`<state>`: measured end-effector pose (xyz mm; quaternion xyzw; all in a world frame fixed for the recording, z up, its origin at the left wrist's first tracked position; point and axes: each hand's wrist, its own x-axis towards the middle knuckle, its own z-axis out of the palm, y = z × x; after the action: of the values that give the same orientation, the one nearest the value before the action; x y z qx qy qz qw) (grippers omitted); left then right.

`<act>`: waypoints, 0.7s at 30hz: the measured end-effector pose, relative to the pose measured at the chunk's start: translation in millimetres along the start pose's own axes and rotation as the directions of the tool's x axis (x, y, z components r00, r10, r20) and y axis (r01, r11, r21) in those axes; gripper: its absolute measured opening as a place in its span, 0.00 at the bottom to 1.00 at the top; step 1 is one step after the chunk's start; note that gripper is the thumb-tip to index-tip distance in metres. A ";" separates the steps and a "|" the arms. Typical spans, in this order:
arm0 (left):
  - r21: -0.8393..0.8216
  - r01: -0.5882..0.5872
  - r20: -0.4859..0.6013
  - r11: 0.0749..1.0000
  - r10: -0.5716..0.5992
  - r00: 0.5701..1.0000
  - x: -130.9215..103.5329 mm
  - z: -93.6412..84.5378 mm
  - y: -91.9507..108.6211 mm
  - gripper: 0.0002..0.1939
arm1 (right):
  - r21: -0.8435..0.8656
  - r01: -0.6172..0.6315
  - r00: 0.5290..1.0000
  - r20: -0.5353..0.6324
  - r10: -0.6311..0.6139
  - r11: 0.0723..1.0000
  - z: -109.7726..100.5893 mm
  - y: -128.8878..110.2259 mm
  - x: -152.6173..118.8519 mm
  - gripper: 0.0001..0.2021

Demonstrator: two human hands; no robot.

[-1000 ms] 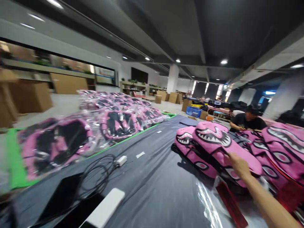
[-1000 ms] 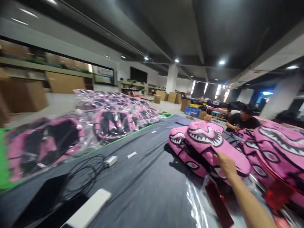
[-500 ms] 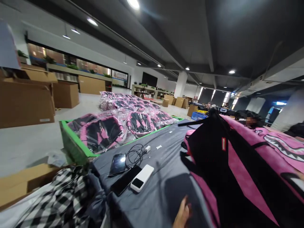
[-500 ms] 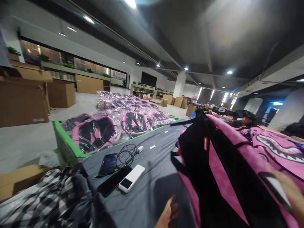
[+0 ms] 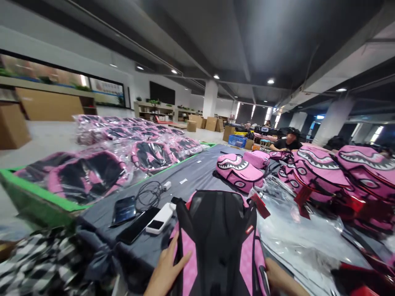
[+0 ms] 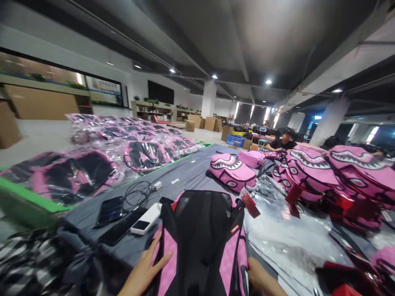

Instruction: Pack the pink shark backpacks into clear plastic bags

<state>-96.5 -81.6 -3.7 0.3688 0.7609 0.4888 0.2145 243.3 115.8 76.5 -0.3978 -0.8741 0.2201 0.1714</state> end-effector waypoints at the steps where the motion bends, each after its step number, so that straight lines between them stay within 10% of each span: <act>1: 0.068 -0.049 0.026 0.996 0.048 0.999 1.4 -6.1 -3.4 0.44 | -0.035 -0.020 1.000 0.009 0.020 0.999 -6.6 1.3 -1.0 0.16; 6: 0.328 -0.065 -0.107 0.942 0.106 0.989 40.0 -45.8 32.2 0.33 | -0.126 0.213 0.967 -0.115 -0.227 0.969 -27.6 -33.3 0.8 0.14; 10: 0.244 0.135 -0.175 0.960 -0.093 0.980 116.8 -55.8 85.7 0.31 | -0.187 0.551 0.834 0.173 -0.525 0.813 1.7 -84.4 4.0 0.08; 14: 0.201 0.229 -0.137 0.952 -0.204 0.969 175.5 -63.3 107.7 0.15 | -0.229 0.580 0.805 0.306 -0.508 0.782 25.3 -122.9 41.8 0.04; 21: -0.109 0.211 -0.097 0.971 -0.222 0.970 164.1 -76.8 97.2 0.09 | -0.103 0.560 0.823 0.181 -0.538 0.822 51.3 -182.9 150.9 0.19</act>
<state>-219.5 24.3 122.6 0.2456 0.7824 0.5183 0.2427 11.3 112.0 147.3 -0.1237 -0.9757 0.1225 0.1333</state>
